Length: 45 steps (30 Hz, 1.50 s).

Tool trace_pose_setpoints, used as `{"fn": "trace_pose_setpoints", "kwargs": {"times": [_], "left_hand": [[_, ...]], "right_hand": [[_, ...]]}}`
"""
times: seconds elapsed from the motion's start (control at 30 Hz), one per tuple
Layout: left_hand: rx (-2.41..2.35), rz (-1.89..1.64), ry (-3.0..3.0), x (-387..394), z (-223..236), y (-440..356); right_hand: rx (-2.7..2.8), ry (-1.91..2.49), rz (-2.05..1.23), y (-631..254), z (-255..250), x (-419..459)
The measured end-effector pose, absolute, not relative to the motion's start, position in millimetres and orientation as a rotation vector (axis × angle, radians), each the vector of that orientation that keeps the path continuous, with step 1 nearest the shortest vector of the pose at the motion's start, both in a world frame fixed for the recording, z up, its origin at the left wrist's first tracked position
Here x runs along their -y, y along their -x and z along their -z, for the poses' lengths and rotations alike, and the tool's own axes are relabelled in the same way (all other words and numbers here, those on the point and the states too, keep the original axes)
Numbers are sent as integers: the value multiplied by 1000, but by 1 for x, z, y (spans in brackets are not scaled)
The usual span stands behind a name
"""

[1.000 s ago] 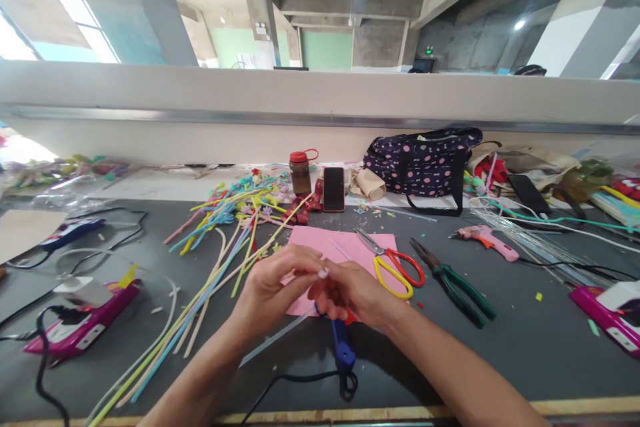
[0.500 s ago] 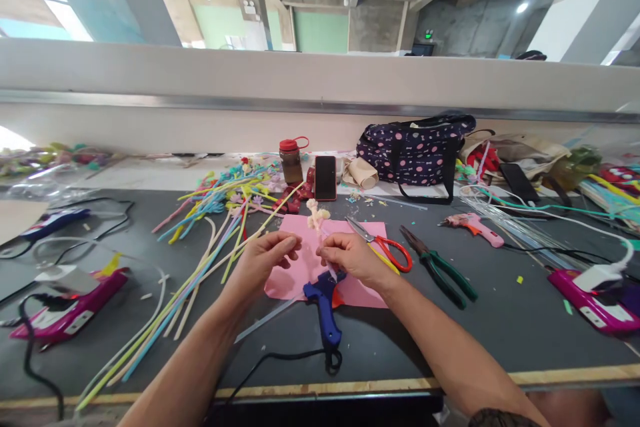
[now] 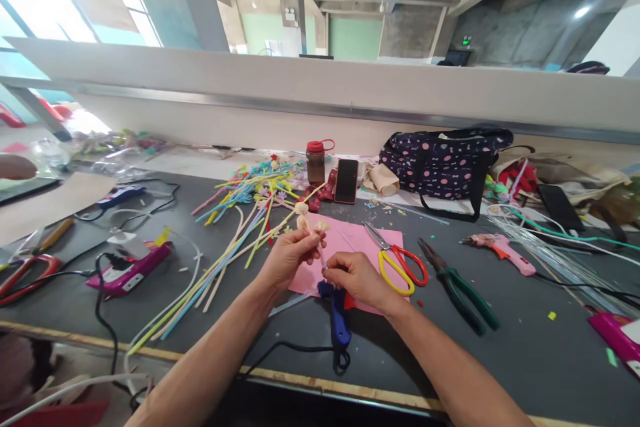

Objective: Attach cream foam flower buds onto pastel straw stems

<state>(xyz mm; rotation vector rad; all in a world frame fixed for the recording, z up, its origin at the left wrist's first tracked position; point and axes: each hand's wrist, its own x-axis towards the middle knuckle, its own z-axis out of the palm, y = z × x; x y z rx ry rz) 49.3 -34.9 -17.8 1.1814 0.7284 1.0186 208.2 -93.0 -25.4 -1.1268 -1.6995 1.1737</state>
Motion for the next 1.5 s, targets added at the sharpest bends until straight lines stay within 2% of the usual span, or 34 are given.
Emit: {"fn": "trace_pose_setpoints", "kwargs": {"times": [0.27, 0.53, 0.77, 1.0, 1.23, 1.5], "left_hand": [[-686, -950, -1492, 39, 8, -60], [-713, -980, -1391, 36, 26, -49], [-702, -967, -1412, 45, 20, -51], [-735, -972, -1556, 41, 24, -50], [-772, -956, -1882, 44, 24, -51], [-785, -967, -1962, 46, 21, -52]], "right_hand": [[1648, 1121, -1094, -209, 31, 87], [1564, 1168, -1049, -203, 28, 89], [1575, 1185, -978, -202, 35, 90], [1584, 1154, -1086, -217, 24, 85], [1557, 1033, -944, -234, 10, 82], [1579, 1000, -832, -228, 11, 86]]}}
